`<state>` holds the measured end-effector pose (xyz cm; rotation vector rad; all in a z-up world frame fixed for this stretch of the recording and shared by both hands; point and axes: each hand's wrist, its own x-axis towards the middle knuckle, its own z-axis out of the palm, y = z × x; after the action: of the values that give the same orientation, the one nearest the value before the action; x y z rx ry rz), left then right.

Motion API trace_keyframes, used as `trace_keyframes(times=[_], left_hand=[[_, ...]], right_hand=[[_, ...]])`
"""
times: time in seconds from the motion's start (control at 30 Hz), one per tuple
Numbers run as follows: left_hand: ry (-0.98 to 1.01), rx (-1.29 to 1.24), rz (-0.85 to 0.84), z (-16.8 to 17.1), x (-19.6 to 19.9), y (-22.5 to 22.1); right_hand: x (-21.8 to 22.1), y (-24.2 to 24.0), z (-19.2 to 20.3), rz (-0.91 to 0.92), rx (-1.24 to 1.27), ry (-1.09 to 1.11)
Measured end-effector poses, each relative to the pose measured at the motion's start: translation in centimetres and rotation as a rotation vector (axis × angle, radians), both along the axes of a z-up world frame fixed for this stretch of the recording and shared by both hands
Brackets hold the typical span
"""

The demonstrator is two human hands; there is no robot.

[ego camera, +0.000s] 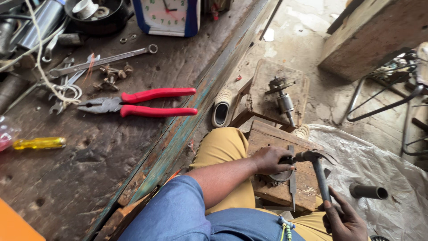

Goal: The person uses a hammer and a metal punch to tap a cylindrical component into a circular motor assembly part. They repeatedly reposition the part and strike it to seat the component, then inspect the assembly.

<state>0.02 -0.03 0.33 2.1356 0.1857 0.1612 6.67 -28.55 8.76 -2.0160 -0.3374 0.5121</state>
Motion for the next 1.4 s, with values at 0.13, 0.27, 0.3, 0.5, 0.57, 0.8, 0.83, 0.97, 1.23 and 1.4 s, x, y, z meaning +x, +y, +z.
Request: trace_keyframes(times=[0.13, 0.27, 0.3, 0.5, 0.57, 0.8, 0.83, 0.97, 1.23, 1.4], left_hand=[[-0.023, 0.007, -0.005, -0.8, 0.3, -0.1], [-0.02, -0.003, -0.025, -1.4, 0.6, -0.2], [-0.033, 0.005, -0.019, -1.5, 0.7, -0.2], [-0.075, 0.022, -0.001, -1.2, 0.5, -0.2], [-0.027, 0.011, -0.016, -0.9, 0.4, -0.1], [-0.033, -0.003, -0.022, -0.3, 0.2, 0.0], [-0.041, 0.0, -0.021, -0.3, 0.2, 0.0], [0.005, -0.006, -0.029, -0.3, 0.2, -0.1], [-0.032, -0.022, -0.009, -0.2, 0.1, 0.1], [0.004, -0.067, -0.009, 0.2, -0.2, 0.2]], right_hand=[[0.0, -0.2, -0.3, 0.018, -0.025, -0.051], [0.3, -0.4, -0.3, 0.034, -0.019, -0.043], [0.3, -0.4, -0.3, 0.037, -0.031, -0.045], [-0.1, 0.0, 0.3, 0.017, -0.076, -0.059], [-0.2, 0.2, 0.5, 0.009, -0.072, -0.066], [-0.4, 0.3, 0.6, -0.008, -0.085, -0.072], [-0.4, 0.3, 0.5, -0.006, -0.078, -0.071], [-0.3, 0.1, 0.4, 0.003, -0.051, -0.043], [-0.5, 0.3, 0.4, -0.007, 0.003, 0.001], [-1.1, 0.4, 1.6, 0.027, -0.003, -0.05]])
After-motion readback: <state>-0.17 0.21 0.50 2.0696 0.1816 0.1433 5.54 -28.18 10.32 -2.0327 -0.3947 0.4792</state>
